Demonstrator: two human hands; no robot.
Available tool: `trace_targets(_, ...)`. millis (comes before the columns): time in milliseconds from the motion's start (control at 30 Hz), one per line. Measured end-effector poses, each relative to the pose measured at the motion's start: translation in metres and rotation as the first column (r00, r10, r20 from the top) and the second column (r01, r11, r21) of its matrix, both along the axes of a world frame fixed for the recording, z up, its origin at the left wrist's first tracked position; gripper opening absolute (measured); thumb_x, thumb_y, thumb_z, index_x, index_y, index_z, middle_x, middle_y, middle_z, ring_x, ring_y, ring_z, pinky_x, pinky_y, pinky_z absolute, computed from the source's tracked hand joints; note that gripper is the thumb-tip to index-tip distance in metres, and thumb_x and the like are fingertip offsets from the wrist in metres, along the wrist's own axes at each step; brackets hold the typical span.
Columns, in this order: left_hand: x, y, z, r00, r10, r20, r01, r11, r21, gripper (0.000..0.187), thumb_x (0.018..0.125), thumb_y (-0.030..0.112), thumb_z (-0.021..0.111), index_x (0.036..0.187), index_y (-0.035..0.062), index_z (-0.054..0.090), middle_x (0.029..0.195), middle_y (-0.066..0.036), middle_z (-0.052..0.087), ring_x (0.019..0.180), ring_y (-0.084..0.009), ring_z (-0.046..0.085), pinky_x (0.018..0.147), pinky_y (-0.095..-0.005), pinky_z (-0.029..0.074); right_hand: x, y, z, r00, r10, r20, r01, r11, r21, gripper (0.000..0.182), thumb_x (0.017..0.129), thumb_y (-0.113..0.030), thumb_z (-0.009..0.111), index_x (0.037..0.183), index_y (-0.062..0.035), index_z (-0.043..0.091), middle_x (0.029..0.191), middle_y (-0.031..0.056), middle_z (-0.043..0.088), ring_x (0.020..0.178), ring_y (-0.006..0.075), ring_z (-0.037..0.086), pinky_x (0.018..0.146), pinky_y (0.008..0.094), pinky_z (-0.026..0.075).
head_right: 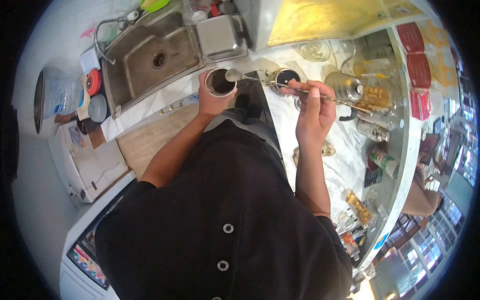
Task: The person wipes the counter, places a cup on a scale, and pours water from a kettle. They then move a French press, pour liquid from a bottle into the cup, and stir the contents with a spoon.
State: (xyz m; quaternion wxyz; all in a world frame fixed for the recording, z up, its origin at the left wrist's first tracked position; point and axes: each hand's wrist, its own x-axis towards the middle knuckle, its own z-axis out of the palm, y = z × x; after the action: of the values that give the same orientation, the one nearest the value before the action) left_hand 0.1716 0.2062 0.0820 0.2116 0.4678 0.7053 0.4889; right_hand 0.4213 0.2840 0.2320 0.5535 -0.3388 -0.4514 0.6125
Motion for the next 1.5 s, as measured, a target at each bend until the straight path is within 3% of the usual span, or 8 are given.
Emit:
trace_targets(267, -0.011, -0.026, 0.086, 0.990, 0.095, 0.109, -0.121, 0.954, 0.275, 0.094, 0.060, 0.010, 0.099, 0.137, 0.0038, 0.046, 0.123, -0.013, 0.066, 0.114, -0.0242, 0.068, 0.101, -0.0387, 0.054, -0.038, -0.022, 0.024, 0.992, 0.096, 0.078, -0.114, 0.957, 0.266, 0.022, 0.111, -0.014, 0.044, 0.122, 0.0044, 0.052, 0.108, 0.0281, 0.071, 0.092, 0.0363, 0.075, 0.097, 0.0526, 0.059)
trace_targets(433, -0.049, -0.032, 0.126, 0.994, 0.098, 0.044, -0.107, 0.899, 0.426, 0.087, 0.061, 0.015, 0.101, 0.134, 0.0047, 0.056, 0.123, -0.011, 0.068, 0.113, -0.0239, 0.068, 0.099, -0.0371, 0.055, -0.074, -0.029, 0.058, 0.972, 0.202, 0.123, -0.236, 0.773, 0.589, 0.032, 0.113, -0.026, 0.046, 0.121, 0.0033, 0.055, 0.104, 0.0291, 0.072, 0.087, 0.0390, 0.076, 0.105, 0.0617, 0.052)
trace_targets(500, -0.066, -0.035, 0.135, 0.996, 0.059, -0.066, -0.019, 0.870, 0.493, 0.098, 0.062, 0.011, 0.099, 0.142, 0.0028, 0.044, 0.135, -0.014, 0.057, 0.123, -0.0249, 0.061, 0.106, -0.0393, 0.051, -0.090, -0.032, 0.069, 0.965, 0.176, 0.197, -0.263, 0.692, 0.672, 0.032, 0.113, -0.027, 0.045, 0.125, 0.0012, 0.054, 0.104, 0.0293, 0.072, 0.090, 0.0389, 0.076, 0.105, 0.0613, 0.053)
trace_targets(967, -0.173, -0.065, 0.141, 0.989, 0.043, -0.141, 0.056, 0.775, 0.630, 0.102, 0.063, 0.011, 0.100, 0.146, 0.0029, 0.041, 0.139, -0.018, 0.056, 0.128, -0.0288, 0.060, 0.109, -0.0413, 0.049, -0.191, -0.067, 0.086, 0.920, 0.194, 0.339, -0.387, 0.574, 0.721, 0.028, 0.114, -0.022, 0.039, 0.133, -0.0065, 0.052, 0.106, 0.0270, 0.072, 0.095, 0.0373, 0.077, 0.105, 0.0610, 0.052)
trace_targets(1067, -0.173, -0.069, 0.144, 0.994, 0.088, 0.070, -0.112, 0.767, 0.632, 0.086, 0.062, 0.011, 0.100, 0.134, 0.0035, 0.054, 0.127, -0.015, 0.064, 0.118, -0.0283, 0.065, 0.102, -0.0384, 0.052, -0.208, -0.075, 0.082, 0.927, 0.187, 0.326, -0.372, 0.577, 0.727, 0.026, 0.114, -0.021, 0.039, 0.131, -0.0055, 0.053, 0.105, 0.0270, 0.073, 0.095, 0.0374, 0.077, 0.105, 0.0611, 0.053)
trace_targets(1233, -0.192, -0.076, 0.142, 0.996, 0.084, 0.027, -0.080, 0.738, 0.670, 0.087, 0.062, 0.012, 0.100, 0.135, 0.0026, 0.054, 0.128, -0.016, 0.063, 0.118, -0.0286, 0.065, 0.101, -0.0392, 0.053, -0.227, -0.078, 0.085, 0.923, 0.207, 0.325, -0.384, 0.560, 0.734, 0.029, 0.113, -0.021, 0.041, 0.131, -0.0013, 0.053, 0.104, 0.0313, 0.071, 0.093, 0.0399, 0.076, 0.104, 0.0633, 0.053)
trace_targets(1367, -0.203, -0.074, 0.144, 0.995, 0.068, -0.072, -0.008, 0.780, 0.626, 0.102, 0.064, 0.009, 0.099, 0.146, 0.0030, 0.038, 0.138, -0.019, 0.056, 0.128, -0.0295, 0.059, 0.110, -0.0420, 0.049, -0.237, -0.077, 0.094, 0.930, 0.204, 0.306, -0.368, 0.542, 0.756, 0.027, 0.112, -0.021, 0.045, 0.128, -0.0023, 0.056, 0.102, 0.0296, 0.073, 0.098, 0.0394, 0.076, 0.102, 0.0628, 0.054)
trace_targets(1500, -0.210, -0.075, 0.150, 0.993, 0.112, 0.030, -0.104, 0.746, 0.657, 0.085, 0.062, 0.013, 0.101, 0.133, 0.0025, 0.056, 0.127, -0.016, 0.064, 0.118, -0.0288, 0.065, 0.101, -0.0396, 0.052, -0.241, -0.081, 0.093, 0.925, 0.174, 0.337, -0.375, 0.559, 0.739, 0.027, 0.112, -0.023, 0.045, 0.127, -0.0032, 0.057, 0.102, 0.0280, 0.073, 0.099, 0.0394, 0.075, 0.102, 0.0633, 0.054)
